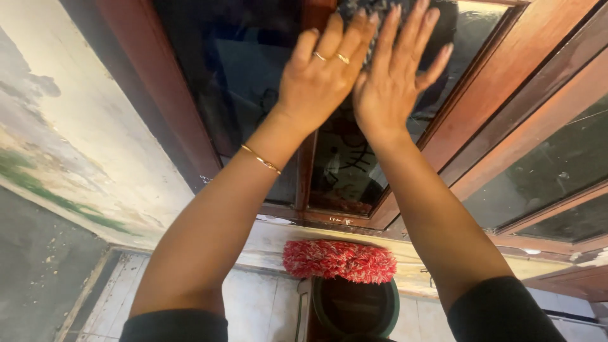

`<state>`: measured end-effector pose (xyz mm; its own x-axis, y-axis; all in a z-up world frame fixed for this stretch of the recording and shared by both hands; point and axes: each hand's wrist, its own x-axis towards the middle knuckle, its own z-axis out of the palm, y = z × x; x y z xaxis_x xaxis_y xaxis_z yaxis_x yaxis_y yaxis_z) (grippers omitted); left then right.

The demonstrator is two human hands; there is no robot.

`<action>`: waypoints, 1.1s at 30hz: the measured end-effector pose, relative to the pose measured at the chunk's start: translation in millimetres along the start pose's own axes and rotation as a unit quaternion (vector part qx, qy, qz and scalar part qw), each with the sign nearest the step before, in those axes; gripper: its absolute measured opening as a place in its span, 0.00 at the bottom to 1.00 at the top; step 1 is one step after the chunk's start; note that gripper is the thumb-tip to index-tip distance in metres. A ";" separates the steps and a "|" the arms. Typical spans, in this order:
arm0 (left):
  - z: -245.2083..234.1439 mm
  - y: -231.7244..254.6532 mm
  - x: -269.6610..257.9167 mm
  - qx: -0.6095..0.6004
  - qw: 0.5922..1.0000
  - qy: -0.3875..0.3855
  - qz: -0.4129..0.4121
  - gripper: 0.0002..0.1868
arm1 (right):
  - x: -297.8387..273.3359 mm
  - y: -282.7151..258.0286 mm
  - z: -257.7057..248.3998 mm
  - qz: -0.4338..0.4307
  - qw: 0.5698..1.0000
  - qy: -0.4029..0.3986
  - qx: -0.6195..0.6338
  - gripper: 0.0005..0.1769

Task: Wiping a glass window with a damp cloth.

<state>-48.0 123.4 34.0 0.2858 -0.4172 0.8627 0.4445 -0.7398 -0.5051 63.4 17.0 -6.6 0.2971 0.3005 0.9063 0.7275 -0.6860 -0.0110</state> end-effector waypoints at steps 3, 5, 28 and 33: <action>1.6 -3.4 2.6 0.026 0.999 0.011 -0.017 0.18 | 7.8 -14.8 5.4 0.009 0.999 0.031 0.020 0.35; 2.0 -3.3 4.0 0.026 0.999 0.015 -0.028 0.17 | 7.0 -14.8 8.9 -0.010 0.997 0.071 0.023 0.35; -24.1 15.1 -11.7 -0.039 0.977 0.002 -0.212 0.18 | 19.4 -8.6 -36.6 -0.151 0.979 0.136 -0.021 0.43; -33.3 20.4 -34.6 -0.060 0.976 -0.011 -0.209 0.10 | -1.3 -12.1 -35.5 -0.163 0.981 0.098 0.025 0.35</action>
<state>-77.1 105.1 -5.3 0.1190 -0.0559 0.9913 0.4229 -0.9005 -0.1015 32.2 1.4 7.3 -0.0780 0.3619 0.9290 0.7954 -0.5392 0.2769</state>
